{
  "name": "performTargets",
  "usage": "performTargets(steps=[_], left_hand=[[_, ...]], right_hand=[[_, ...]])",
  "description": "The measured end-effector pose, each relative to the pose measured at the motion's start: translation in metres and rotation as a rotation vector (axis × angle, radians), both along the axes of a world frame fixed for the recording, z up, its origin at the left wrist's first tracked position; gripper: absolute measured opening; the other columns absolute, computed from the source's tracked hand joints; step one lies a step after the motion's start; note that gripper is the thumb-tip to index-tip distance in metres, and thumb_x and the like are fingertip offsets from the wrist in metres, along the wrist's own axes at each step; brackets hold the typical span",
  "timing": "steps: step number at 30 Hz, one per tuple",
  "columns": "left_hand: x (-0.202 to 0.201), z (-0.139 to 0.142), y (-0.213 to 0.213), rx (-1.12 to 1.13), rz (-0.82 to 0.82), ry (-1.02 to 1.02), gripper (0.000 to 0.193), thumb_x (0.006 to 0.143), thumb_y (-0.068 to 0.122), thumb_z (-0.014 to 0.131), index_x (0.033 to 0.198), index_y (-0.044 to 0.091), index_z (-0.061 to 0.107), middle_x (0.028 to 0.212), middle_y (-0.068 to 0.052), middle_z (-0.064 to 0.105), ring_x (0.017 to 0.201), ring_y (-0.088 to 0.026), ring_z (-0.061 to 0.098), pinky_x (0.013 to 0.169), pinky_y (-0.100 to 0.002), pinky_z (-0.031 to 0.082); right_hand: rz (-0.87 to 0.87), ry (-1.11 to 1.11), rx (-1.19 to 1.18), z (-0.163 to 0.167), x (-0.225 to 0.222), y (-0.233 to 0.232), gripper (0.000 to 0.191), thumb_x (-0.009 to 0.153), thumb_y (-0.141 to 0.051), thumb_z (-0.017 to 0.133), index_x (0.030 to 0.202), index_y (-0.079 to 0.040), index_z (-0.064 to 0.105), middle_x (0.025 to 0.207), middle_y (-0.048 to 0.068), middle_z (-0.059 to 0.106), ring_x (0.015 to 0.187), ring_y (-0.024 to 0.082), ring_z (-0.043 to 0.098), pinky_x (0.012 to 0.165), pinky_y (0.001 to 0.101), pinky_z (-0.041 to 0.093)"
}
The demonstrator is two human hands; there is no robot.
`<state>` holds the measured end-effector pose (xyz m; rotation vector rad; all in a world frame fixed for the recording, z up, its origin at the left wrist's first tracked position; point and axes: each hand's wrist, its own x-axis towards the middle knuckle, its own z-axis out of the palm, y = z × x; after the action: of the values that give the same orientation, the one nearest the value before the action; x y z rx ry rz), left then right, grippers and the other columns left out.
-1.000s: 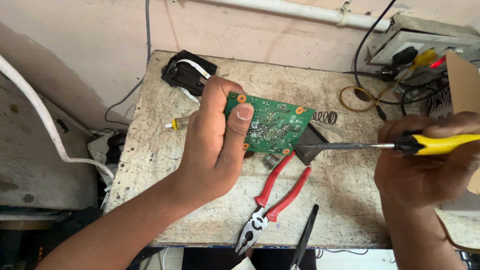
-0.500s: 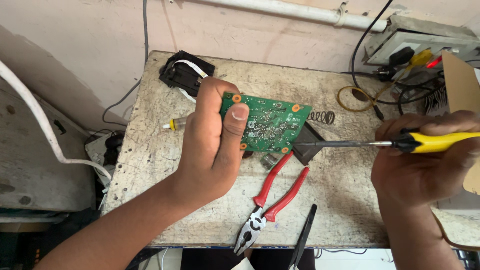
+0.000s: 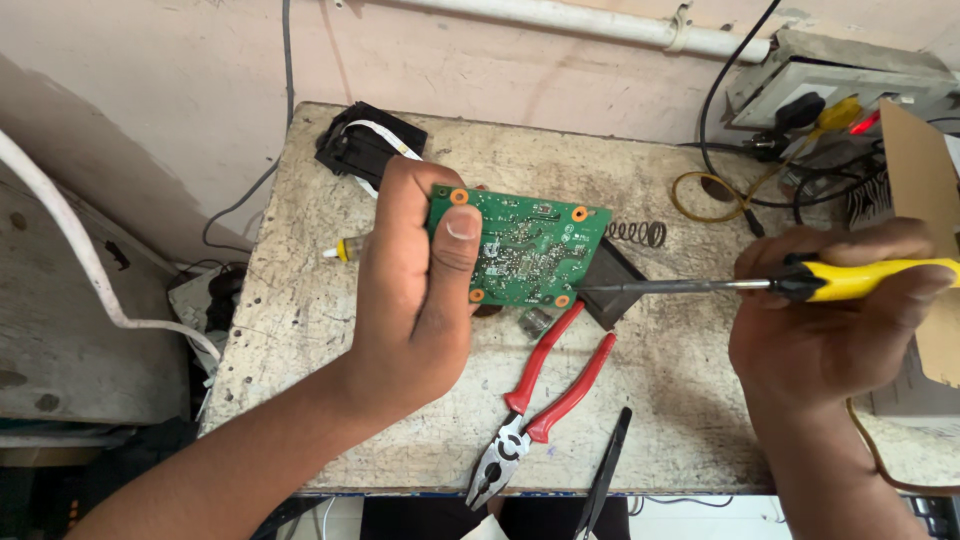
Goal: The person solders components onto a green circuit board at a workbench, holding the board steady with one hand while applying a soldering iron to its contacts. They reposition and turn the board repeatedly to solder different points, use pliers and tweezers to handle small parts, and set the board down on the bench near the end.
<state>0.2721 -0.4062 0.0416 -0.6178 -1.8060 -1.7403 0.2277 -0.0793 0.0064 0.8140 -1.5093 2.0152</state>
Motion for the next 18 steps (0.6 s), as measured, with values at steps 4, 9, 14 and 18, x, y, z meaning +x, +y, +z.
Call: performTargets(steps=[4, 9, 14, 18], left_hand=[[0.001, 0.000, 0.000, -0.031, 0.035, 0.002, 0.024, 0.122, 0.028, 0.039, 0.116, 0.004, 0.043, 0.087, 0.001, 0.045, 0.077, -0.004, 0.041, 0.068, -0.023, 0.040], [0.000, -0.001, -0.001, -0.024, 0.022, 0.001, 0.025, 0.122, 0.028, 0.039, 0.115, 0.004, 0.043, 0.086, 0.001, 0.045, 0.075, -0.004, 0.040, 0.066, -0.023, 0.039], [-0.001, -0.003, 0.000, -0.044, 0.009, 0.007, 0.026, 0.121, 0.031, 0.037, 0.117, 0.005, 0.043, 0.087, 0.002, 0.044, 0.073, -0.003, 0.039, 0.064, -0.022, 0.038], [-0.006, 0.001, -0.004, -0.027, 0.026, -0.041, 0.026, 0.116, 0.032, 0.036, 0.115, 0.006, 0.042, 0.083, 0.003, 0.043, 0.072, -0.004, 0.039, 0.063, -0.024, 0.036]], right_hand=[[0.034, -0.042, -0.038, -0.001, 0.002, 0.000, 0.047, 0.120, -0.051, 0.043, 0.104, -0.008, 0.051, 0.075, 0.016, 0.060, 0.062, 0.025, 0.052, 0.062, 0.0358, 0.040], [0.067, -0.066, -0.065, 0.001, 0.000, -0.001, 0.047, 0.119, -0.051, 0.048, 0.103, -0.007, 0.052, 0.077, 0.015, 0.060, 0.064, 0.024, 0.053, 0.059, 0.0345, 0.042], [0.037, -0.062, -0.036, -0.004, 0.001, -0.010, 0.048, 0.117, -0.053, 0.049, 0.101, -0.007, 0.053, 0.078, 0.016, 0.062, 0.062, 0.024, 0.055, 0.060, 0.0351, 0.043], [0.051, -0.067, -0.045, -0.002, 0.003, -0.012, 0.049, 0.119, -0.052, 0.048, 0.101, -0.007, 0.053, 0.077, 0.014, 0.061, 0.062, 0.023, 0.056, 0.061, 0.0348, 0.045]])
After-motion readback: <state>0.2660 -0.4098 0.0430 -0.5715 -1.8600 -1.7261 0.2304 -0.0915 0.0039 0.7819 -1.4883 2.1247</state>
